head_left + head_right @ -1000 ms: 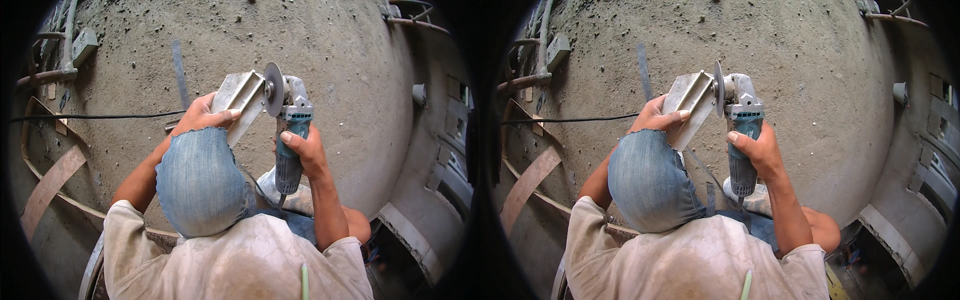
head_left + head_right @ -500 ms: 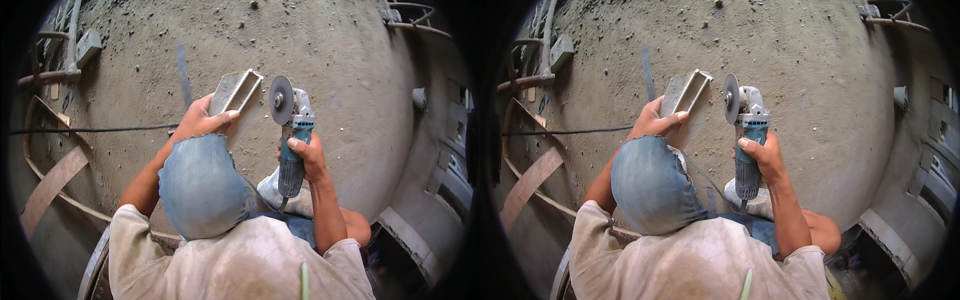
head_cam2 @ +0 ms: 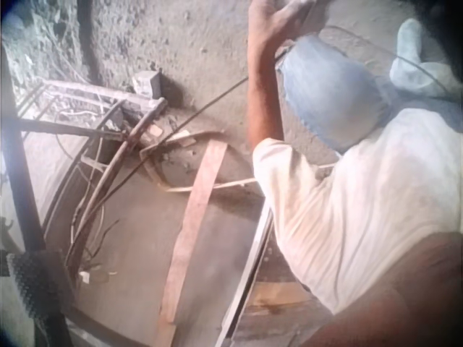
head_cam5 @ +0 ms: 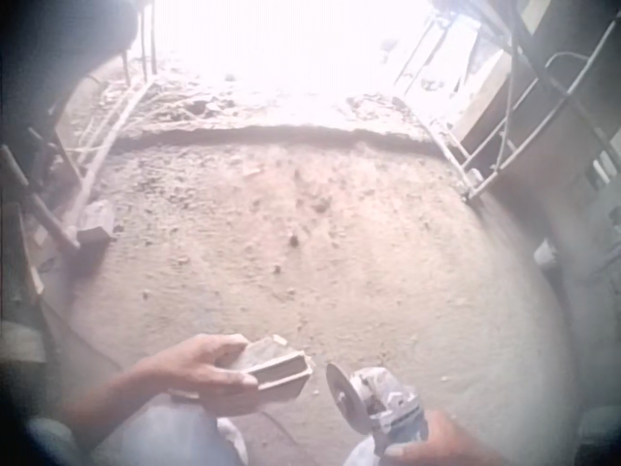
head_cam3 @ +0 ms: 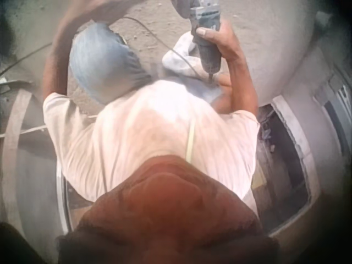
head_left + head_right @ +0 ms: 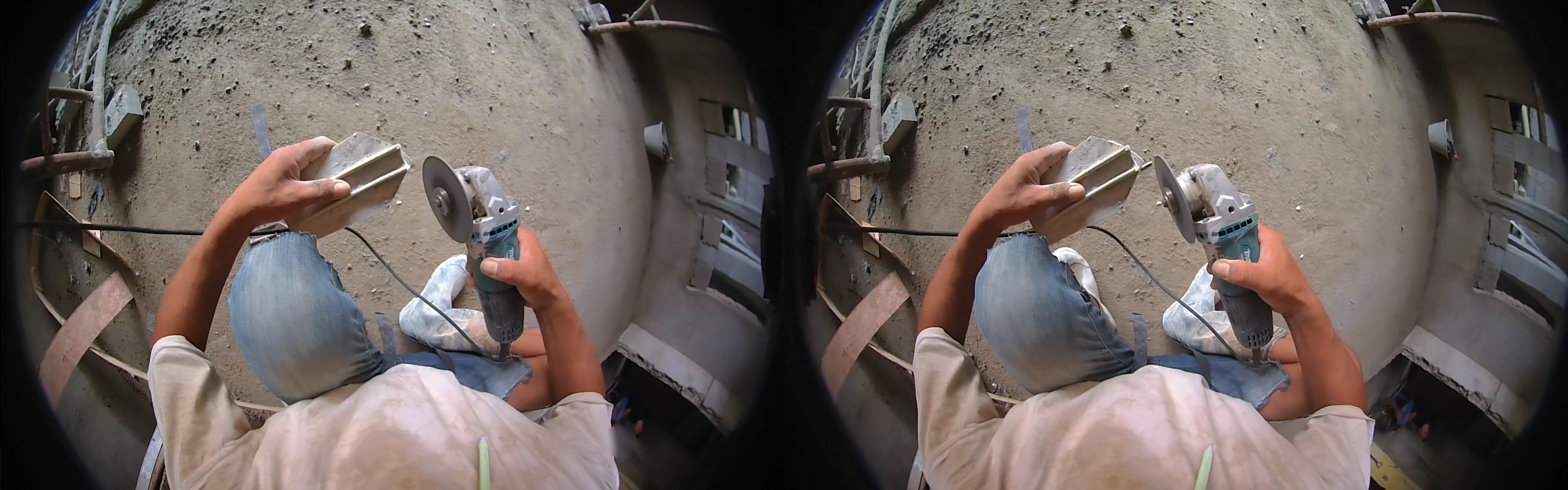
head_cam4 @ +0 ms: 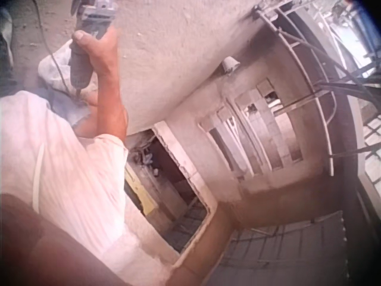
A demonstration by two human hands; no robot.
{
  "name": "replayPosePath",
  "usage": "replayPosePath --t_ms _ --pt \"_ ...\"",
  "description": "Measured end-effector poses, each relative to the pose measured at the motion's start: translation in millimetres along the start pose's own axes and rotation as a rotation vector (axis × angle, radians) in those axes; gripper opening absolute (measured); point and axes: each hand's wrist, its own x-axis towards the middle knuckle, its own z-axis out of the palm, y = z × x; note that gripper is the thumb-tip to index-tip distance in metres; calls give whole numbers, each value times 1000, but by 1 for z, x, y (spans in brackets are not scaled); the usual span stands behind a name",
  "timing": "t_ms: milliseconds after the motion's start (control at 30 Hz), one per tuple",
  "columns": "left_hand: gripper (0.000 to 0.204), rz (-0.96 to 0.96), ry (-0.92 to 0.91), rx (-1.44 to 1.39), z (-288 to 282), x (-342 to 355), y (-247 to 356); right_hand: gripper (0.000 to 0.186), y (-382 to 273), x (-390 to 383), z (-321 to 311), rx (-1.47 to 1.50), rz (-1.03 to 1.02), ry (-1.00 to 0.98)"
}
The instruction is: The person uses an angle grinder to cut a white tile into a specific shape. They mark the tile with a pen, cut along the marked lines, and then test the fit against a wall corner.
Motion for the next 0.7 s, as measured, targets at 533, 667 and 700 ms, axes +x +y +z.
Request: replayPosePath --t_ms 533,667,700 --pt "61 14 24 117 10 0 13 68 1 -2 -3 -9 -24 -23" --pt "60 7 31 83 14 0 18 65 2 0 -5 -57 -24 -18" --pt "60 11 30 91 14 0 18 65 0 0 -4 -58 -20 -14"
